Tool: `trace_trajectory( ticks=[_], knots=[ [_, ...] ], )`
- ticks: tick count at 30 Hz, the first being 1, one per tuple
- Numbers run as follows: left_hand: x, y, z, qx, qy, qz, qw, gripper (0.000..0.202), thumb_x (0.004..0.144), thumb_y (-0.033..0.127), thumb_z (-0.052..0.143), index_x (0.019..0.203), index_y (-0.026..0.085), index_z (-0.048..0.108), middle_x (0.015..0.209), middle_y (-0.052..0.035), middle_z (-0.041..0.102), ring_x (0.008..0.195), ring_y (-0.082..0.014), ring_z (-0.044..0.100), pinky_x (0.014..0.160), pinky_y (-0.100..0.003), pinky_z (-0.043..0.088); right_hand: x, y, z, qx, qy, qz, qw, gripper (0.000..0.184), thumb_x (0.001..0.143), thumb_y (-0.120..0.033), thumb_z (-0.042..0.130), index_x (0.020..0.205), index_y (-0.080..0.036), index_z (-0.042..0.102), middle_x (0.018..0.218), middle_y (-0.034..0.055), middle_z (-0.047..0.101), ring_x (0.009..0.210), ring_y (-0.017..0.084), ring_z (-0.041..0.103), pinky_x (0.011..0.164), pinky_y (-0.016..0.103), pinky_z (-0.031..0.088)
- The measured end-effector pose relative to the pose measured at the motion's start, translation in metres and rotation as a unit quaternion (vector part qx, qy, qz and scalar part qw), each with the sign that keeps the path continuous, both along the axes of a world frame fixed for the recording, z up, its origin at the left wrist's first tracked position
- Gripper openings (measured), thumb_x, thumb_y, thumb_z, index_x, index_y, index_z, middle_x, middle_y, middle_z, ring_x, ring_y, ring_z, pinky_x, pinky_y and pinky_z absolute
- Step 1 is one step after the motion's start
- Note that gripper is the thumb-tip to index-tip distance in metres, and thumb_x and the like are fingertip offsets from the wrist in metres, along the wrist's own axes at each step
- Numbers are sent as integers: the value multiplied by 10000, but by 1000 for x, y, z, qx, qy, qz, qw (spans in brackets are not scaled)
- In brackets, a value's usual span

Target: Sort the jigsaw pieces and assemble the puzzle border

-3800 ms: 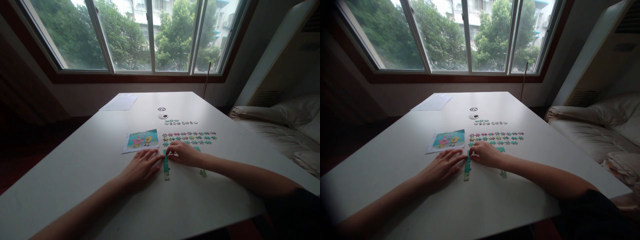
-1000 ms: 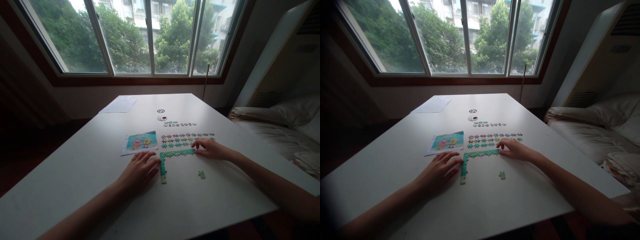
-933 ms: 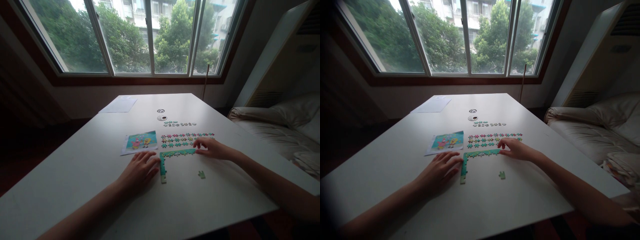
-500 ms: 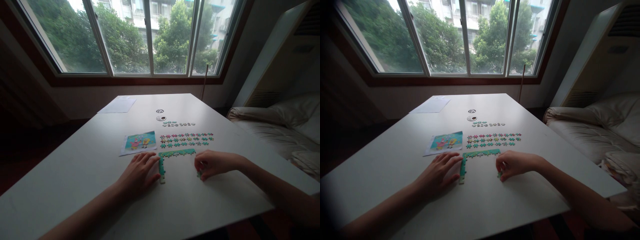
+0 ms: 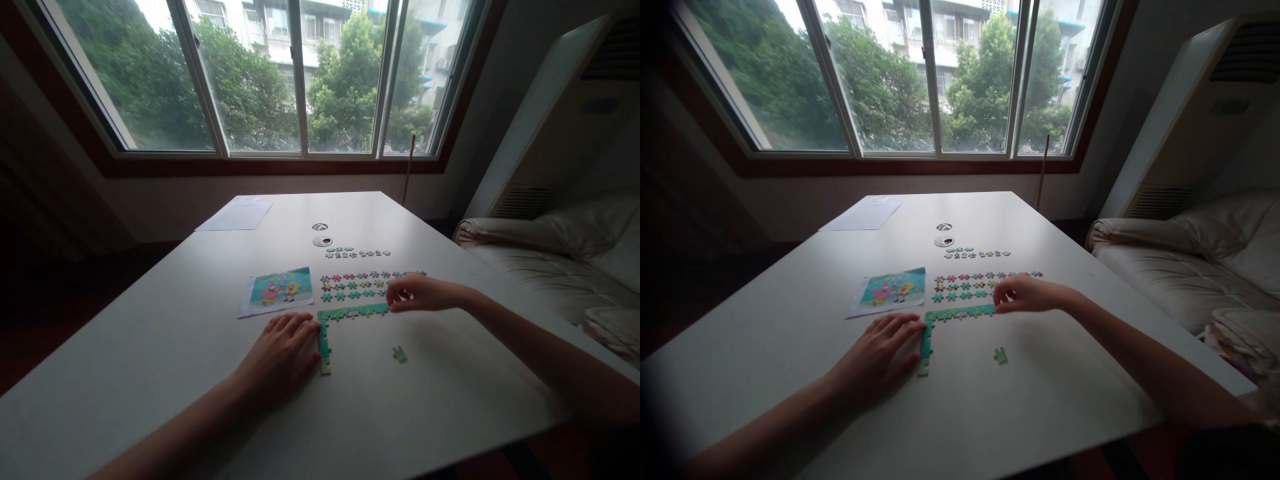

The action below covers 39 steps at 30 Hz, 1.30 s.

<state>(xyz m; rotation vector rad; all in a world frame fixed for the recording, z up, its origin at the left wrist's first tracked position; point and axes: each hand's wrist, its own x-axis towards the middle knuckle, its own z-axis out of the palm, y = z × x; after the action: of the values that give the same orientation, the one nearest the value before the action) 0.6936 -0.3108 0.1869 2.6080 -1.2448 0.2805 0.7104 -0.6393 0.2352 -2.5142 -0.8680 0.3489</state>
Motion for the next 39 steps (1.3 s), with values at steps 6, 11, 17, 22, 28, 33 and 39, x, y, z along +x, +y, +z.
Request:
trace_trajectory(
  ticks=[6,11,17,22,28,33,39],
  knots=[
    [1,0,0,-11,8,-3,1000,352,821,274,478,1169,220,470,1171,-87,516,1070,-256,453,894,-433,371,95,-6,-6,-27,-72,-124,989,186,751,-298,576,826,-153,663,726,18,616,637,107,514,588,211,388],
    [3,1,1,-16,10,-9,1000,358,823,278,477,1177,221,468,1166,-86,522,1064,-253,459,898,-431,371,156,6,-16,-33,-93,-182,978,173,760,-232,567,865,-140,668,818,52,652,657,116,550,611,216,395],
    [4,2,2,-7,19,-1,1000,365,820,275,478,1181,219,463,1176,-78,518,1081,-257,445,909,-435,362,188,19,-28,-40,-63,-207,976,250,731,-284,625,928,-133,658,881,64,655,669,115,565,578,192,396],
    [4,3,0,-1,12,6,1000,368,822,265,478,1185,210,453,1186,-82,511,1089,-261,432,915,-448,349,200,24,-30,-58,-11,-216,975,246,705,-290,655,876,-113,665,828,75,657,596,101,543,525,192,386],
    [-5,-4,-1,2,-44,-14,999,370,835,237,471,1203,222,438,1236,-84,482,1131,-282,397,951,-496,288,198,26,-32,-41,-4,-225,974,195,696,-259,658,809,-100,647,670,47,645,526,90,514,518,200,380],
    [-34,-28,17,54,-1,-113,992,412,833,270,487,1235,226,408,1255,-77,478,1097,-275,437,942,-467,320,180,22,-25,33,-84,-235,968,173,696,-262,641,782,-114,628,784,53,641,661,114,540,596,216,392],
    [-57,-67,34,77,78,-231,967,408,856,349,443,1229,192,397,1284,-53,460,1096,-221,444,945,-393,339,121,18,-13,127,-98,-179,971,272,709,-364,616,825,-119,592,713,26,613,620,102,535,576,230,418]
  ],
)
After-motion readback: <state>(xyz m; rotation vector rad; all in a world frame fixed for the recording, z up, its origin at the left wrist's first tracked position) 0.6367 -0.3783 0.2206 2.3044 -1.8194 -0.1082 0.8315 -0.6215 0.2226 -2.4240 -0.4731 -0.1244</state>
